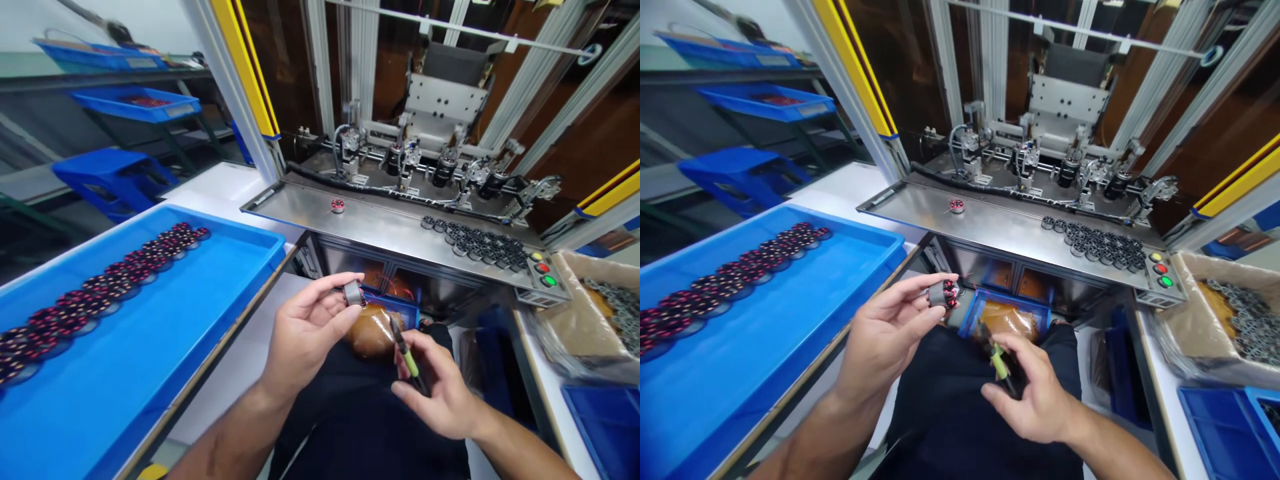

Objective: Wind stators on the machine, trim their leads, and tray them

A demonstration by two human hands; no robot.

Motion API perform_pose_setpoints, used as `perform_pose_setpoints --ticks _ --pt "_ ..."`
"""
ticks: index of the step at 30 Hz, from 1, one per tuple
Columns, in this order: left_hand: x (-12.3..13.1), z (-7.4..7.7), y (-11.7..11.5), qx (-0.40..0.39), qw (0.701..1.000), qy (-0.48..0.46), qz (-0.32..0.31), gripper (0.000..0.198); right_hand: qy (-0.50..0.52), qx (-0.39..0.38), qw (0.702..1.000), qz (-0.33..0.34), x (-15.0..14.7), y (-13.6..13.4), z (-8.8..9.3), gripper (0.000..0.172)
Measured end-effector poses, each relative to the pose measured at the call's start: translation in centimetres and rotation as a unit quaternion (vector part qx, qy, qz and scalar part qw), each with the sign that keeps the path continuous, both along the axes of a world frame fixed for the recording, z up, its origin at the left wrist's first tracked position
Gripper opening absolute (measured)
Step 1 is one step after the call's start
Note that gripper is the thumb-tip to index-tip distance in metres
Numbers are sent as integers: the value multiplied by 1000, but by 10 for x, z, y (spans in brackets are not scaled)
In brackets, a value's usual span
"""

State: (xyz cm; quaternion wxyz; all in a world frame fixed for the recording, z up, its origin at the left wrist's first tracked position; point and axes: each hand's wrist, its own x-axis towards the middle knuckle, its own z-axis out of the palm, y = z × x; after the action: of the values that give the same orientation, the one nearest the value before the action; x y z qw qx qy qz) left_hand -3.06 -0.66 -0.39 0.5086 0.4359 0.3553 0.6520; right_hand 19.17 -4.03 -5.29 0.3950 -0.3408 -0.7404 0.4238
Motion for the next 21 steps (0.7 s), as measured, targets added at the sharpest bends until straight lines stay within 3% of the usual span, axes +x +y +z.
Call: perform_pose_setpoints --ticks 5,14,21 --pt "6 3 -2 15 1000 11 -8 32 -48 113 992 6 -4 9 9 72" --pt "4 4 -9 17 999 33 -4 33 14 77 996 51 -17 18 8 71" --pt "5 3 -7 10 999 35 -1 32 8 117 993 29 -18 20 12 67"
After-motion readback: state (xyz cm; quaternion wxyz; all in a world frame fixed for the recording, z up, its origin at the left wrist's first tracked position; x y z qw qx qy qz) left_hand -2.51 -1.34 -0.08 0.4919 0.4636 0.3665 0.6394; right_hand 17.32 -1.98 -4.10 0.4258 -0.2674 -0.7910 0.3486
